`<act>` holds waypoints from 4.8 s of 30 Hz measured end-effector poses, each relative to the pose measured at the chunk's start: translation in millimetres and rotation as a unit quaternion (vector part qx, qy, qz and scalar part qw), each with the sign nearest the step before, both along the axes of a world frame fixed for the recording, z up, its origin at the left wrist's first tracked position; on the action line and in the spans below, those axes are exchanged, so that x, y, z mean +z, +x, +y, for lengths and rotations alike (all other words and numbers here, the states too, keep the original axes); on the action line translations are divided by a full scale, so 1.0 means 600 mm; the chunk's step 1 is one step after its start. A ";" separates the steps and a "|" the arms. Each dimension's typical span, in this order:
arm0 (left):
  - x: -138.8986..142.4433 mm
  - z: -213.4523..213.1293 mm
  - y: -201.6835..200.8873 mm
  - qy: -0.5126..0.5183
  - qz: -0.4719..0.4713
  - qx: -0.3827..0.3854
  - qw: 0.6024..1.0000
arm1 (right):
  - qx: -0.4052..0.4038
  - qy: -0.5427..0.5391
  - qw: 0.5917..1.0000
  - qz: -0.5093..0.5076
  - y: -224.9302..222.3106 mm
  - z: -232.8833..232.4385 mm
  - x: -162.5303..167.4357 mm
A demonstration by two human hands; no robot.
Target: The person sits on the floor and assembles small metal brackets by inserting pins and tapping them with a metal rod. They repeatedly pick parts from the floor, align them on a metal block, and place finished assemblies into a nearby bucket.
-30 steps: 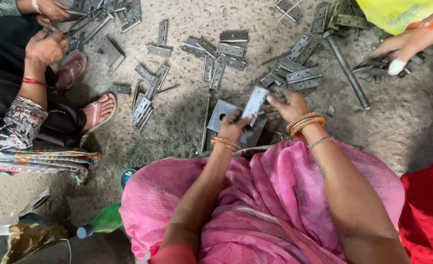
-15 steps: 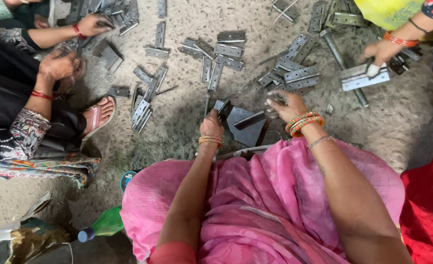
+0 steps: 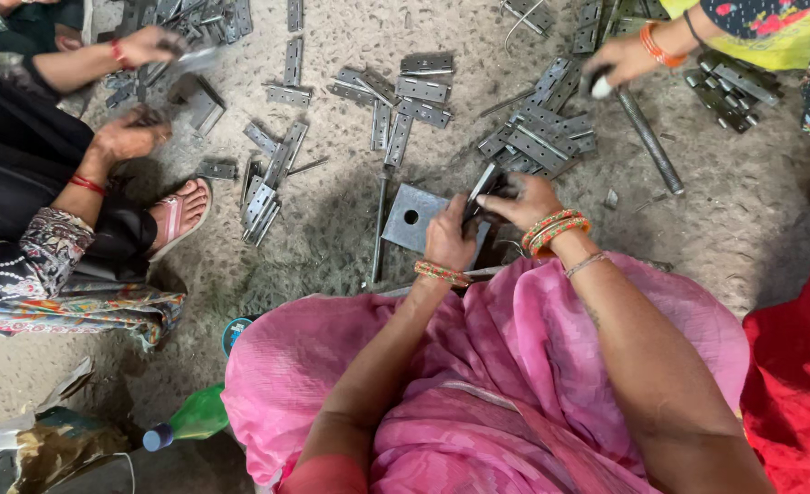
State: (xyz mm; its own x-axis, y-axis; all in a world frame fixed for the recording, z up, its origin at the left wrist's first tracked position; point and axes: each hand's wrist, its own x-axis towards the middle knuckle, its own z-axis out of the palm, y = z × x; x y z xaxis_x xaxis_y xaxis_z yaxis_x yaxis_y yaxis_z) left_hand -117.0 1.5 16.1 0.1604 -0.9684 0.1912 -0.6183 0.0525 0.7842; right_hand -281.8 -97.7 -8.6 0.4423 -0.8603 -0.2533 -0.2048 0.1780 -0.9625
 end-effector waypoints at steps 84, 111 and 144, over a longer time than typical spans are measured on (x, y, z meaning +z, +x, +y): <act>-0.028 0.010 0.062 0.125 0.745 -0.157 0.636 | -0.025 0.036 0.976 -0.212 -0.009 -0.011 0.058; 0.009 0.004 0.046 0.132 0.685 -0.076 0.712 | -0.008 -0.046 0.991 -0.124 -0.017 0.000 0.067; 0.030 -0.162 0.017 0.012 0.066 0.054 0.996 | -0.336 -0.034 0.842 -0.420 -0.173 -0.065 0.013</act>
